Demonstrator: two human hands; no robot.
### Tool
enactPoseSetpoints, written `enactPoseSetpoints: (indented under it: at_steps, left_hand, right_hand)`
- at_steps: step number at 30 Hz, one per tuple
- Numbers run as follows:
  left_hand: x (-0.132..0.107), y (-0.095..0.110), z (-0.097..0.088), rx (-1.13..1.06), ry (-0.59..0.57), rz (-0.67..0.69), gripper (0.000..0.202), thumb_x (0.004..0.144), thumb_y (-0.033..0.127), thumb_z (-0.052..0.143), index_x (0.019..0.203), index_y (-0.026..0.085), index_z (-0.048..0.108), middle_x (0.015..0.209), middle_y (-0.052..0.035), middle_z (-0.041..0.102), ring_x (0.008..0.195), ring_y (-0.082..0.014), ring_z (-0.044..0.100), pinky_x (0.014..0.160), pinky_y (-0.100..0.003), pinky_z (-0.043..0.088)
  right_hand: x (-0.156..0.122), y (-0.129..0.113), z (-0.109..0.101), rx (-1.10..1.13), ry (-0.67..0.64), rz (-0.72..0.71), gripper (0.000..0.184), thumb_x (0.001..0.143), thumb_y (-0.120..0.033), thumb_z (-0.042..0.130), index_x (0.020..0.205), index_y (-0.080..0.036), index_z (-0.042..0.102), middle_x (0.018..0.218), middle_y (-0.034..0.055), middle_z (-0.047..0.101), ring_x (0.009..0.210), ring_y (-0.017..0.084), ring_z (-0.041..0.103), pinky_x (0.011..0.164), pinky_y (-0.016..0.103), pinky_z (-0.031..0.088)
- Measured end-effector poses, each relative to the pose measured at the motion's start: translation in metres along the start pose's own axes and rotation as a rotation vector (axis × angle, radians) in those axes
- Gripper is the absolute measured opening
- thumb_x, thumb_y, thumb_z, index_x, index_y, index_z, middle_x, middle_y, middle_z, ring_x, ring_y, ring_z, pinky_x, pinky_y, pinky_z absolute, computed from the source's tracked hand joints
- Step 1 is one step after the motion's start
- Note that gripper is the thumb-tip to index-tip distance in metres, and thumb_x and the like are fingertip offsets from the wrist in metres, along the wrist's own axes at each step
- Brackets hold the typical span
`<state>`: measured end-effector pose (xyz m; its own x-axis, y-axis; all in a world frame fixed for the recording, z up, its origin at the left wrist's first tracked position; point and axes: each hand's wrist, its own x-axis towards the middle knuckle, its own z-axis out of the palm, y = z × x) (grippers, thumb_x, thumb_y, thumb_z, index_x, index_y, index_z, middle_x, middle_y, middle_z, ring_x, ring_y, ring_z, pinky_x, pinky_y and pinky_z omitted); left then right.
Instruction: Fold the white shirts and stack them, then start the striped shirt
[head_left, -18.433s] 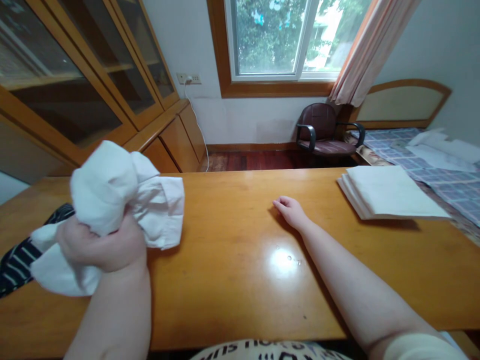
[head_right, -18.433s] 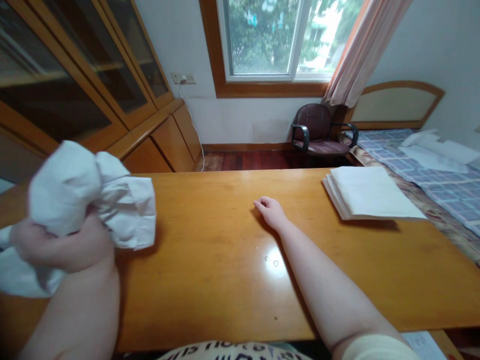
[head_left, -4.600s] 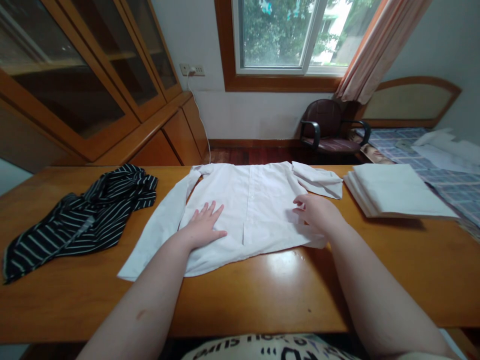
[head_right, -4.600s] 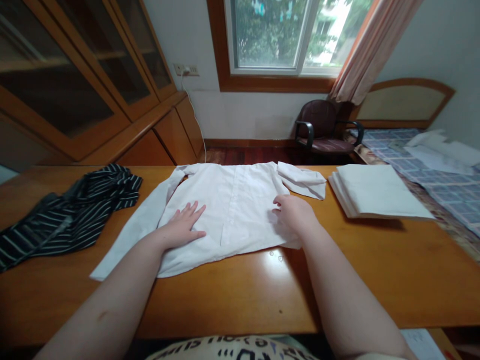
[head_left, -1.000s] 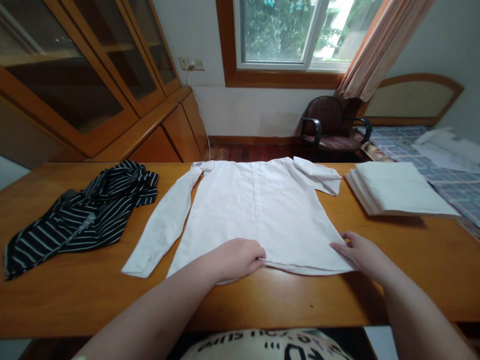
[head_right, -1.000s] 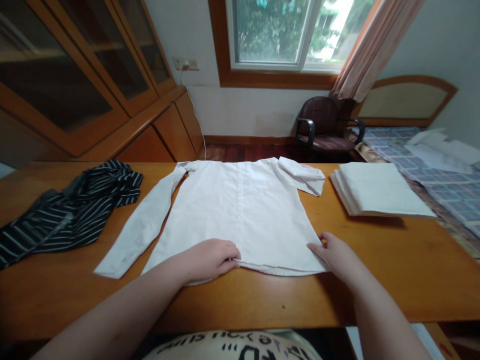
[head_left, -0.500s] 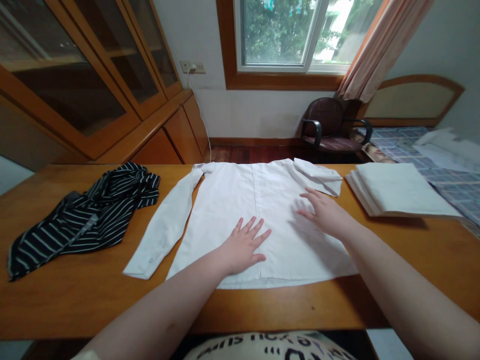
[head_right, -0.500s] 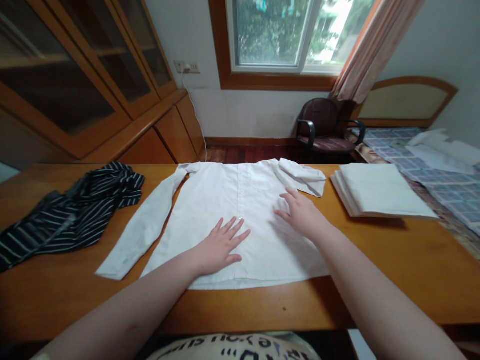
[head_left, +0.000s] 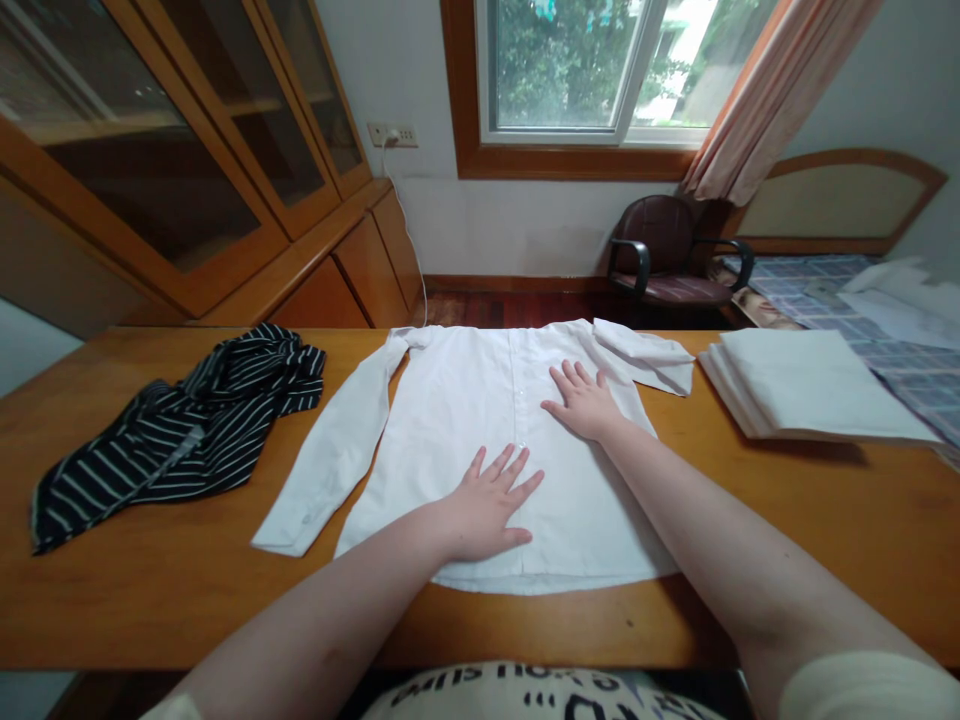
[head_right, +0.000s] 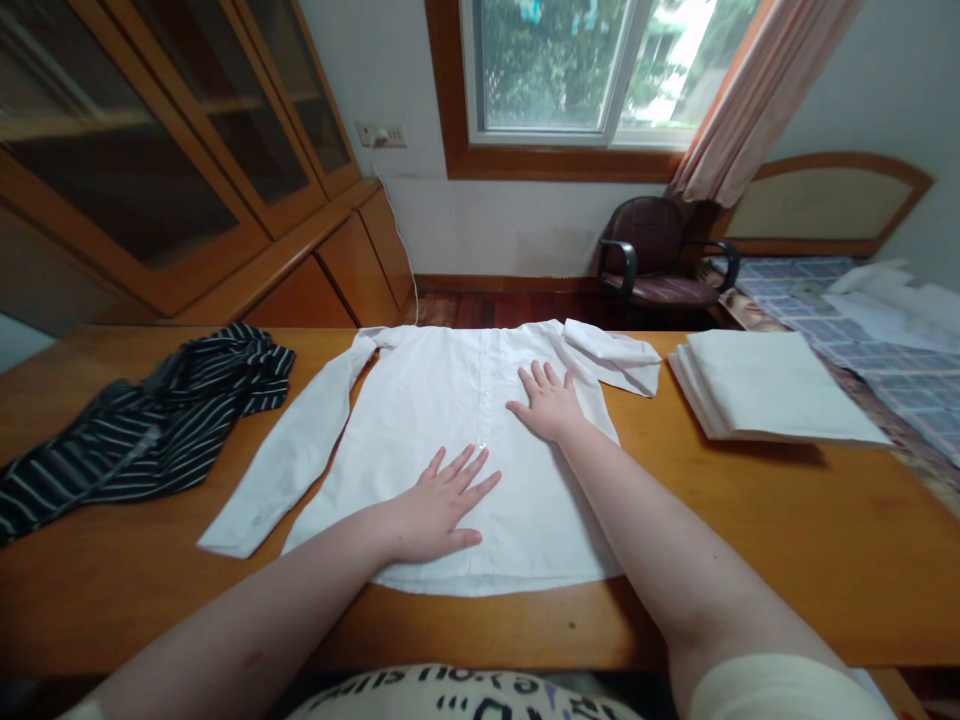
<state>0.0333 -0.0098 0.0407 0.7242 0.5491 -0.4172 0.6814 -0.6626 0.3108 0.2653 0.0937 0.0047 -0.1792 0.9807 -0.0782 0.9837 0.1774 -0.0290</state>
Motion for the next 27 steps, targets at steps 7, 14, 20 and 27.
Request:
enactPoseSetpoints:
  at_steps: [7,14,20,27]
  left_hand:
    - [-0.018,0.029,-0.009,-0.055,-0.176,-0.057,0.107,0.07,0.058,0.064,0.152,0.021,0.005,0.154,-0.016,-0.016,0.14,-0.0364,-0.016,0.107,-0.067,-0.001]
    - [-0.027,0.022,-0.038,-0.133,-0.169,0.002,0.075,0.08,0.058,0.051,0.145,0.025,0.035,0.154,-0.0127,0.026,0.138,-0.0326,0.03,0.107,-0.05,0.031]
    - [0.035,-0.034,-0.062,0.006,0.386,-0.257,0.061,0.091,0.045,0.04,0.143,0.014,0.036,0.152,-0.0149,0.03,0.14,-0.0292,0.027,0.112,-0.044,0.024]
    - [0.074,-0.06,-0.024,0.155,0.41,-0.093,0.066,0.091,0.053,0.036,0.149,0.025,0.023,0.157,-0.0068,0.018,0.145,-0.0253,0.009,0.114,-0.055,0.002]
  right_hand:
    - [-0.017,-0.007,0.005,0.003,0.014,0.001,0.077,0.089,-0.066,0.026,0.151,-0.021,0.021,0.157,0.011,0.015,0.144,0.032,0.012,0.11,0.059,0.01]
    - [-0.042,-0.012,0.006,0.011,0.001,-0.007,0.077,0.089,-0.066,0.026,0.151,-0.022,0.019,0.158,0.0107,0.013,0.144,0.031,0.01,0.111,0.058,0.01]
    - [-0.051,-0.016,0.006,0.026,-0.002,0.012,0.077,0.089,-0.066,0.027,0.151,-0.021,0.019,0.158,0.0107,0.014,0.144,0.031,0.01,0.11,0.059,0.009]
    - [-0.054,-0.017,0.006,0.036,0.015,0.014,0.078,0.088,-0.067,0.027,0.151,-0.021,0.02,0.157,0.0114,0.015,0.144,0.032,0.011,0.11,0.06,0.01]
